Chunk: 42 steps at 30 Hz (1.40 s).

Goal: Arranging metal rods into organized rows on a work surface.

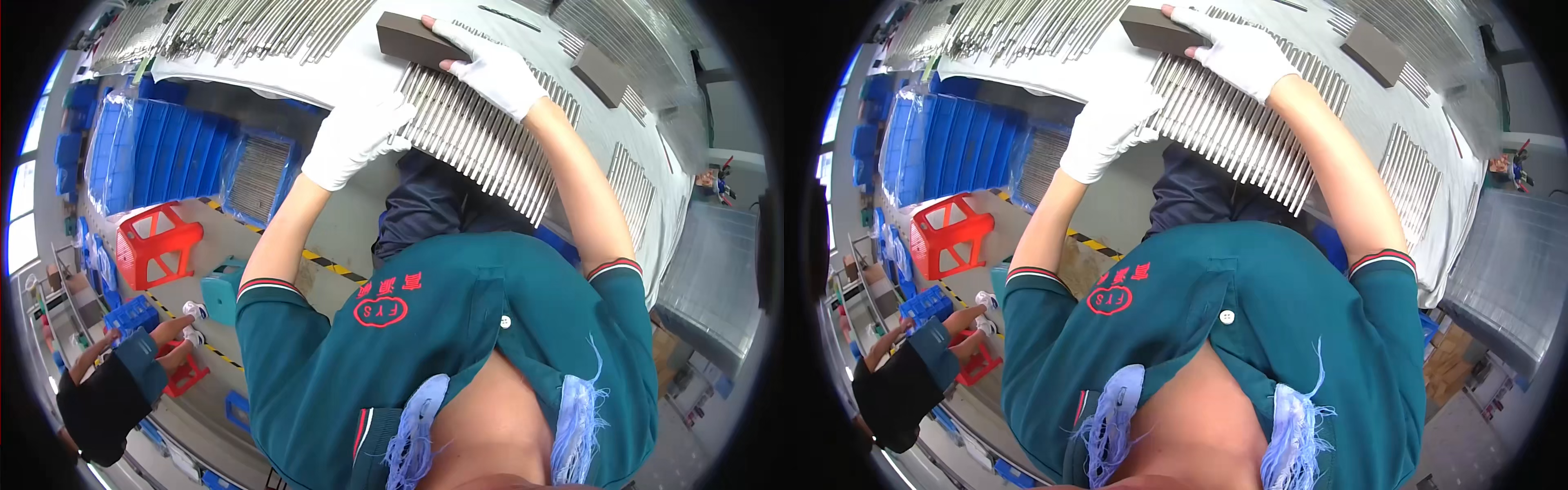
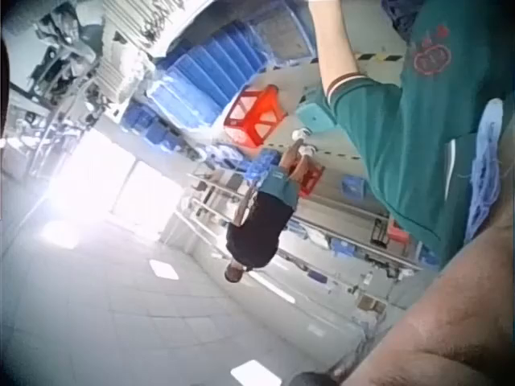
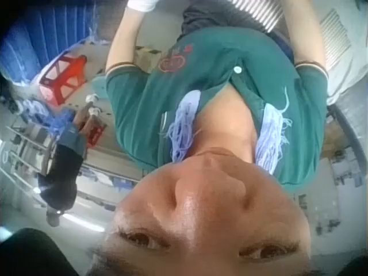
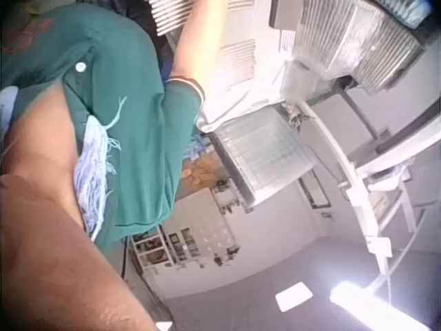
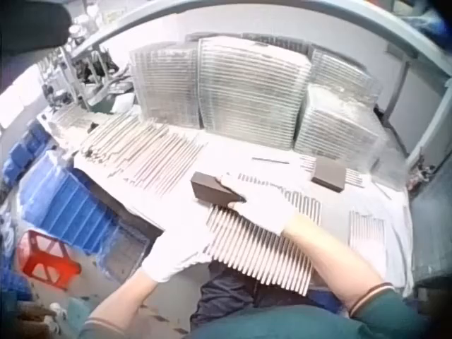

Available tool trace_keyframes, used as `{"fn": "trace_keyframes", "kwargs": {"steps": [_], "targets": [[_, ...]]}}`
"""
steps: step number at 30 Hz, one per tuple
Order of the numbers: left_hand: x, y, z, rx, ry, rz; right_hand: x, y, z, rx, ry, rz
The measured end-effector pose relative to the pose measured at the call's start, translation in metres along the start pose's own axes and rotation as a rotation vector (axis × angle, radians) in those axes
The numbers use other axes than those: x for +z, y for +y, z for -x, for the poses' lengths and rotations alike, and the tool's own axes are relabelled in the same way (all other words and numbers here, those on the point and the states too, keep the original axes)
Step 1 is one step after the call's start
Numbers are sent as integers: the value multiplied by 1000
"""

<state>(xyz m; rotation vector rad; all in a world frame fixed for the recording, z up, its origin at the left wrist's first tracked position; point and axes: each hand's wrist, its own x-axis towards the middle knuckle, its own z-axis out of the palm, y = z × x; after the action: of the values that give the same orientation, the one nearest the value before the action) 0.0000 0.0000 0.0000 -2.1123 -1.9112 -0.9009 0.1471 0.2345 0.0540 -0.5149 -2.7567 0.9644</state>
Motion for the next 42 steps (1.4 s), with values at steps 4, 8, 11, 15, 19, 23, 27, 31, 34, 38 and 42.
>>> {"fn": "trace_keyframes", "kwargs": {"steps": [4, 8, 11, 15, 19, 23, 27, 31, 34, 38, 42], "targets": [[6, 6, 6, -47, 8, 68, -20, 22, 25, -40, -68, -157], [7, 2, 4, -50, 25, 10, -20, 30, 12, -246, 75, -51], [7, 2, 4, -46, 21, 24, -5, 25, -3, -330, 126, 292], [8, 0, 4, -29, 22, 2, -26, 27, 21, -226, 78, 49], [8, 0, 5, -43, 7, -9, -26, 23, 27, -160, 109, 79], [6, 1, 3, -47, 14, 11, -9, 9, 6, -274, 135, 213], [2, 3, 1, -61, 15, 53, -36, 19, 41, -256, 127, 91], [-4, 2, -1, -47, -32, 53, -58, 53, 98, -87, 367, -468], [-7, -2, -1, -32, -108, 9, -85, 89, 143, 119, 745, -74], [-7, -9, -3, -19, -165, -116, -116, 140, 202, 348, 1055, -16], [-6, -18, -12, -71, -191, -66, -132, 174, 243, 364, 1284, 19]]}}
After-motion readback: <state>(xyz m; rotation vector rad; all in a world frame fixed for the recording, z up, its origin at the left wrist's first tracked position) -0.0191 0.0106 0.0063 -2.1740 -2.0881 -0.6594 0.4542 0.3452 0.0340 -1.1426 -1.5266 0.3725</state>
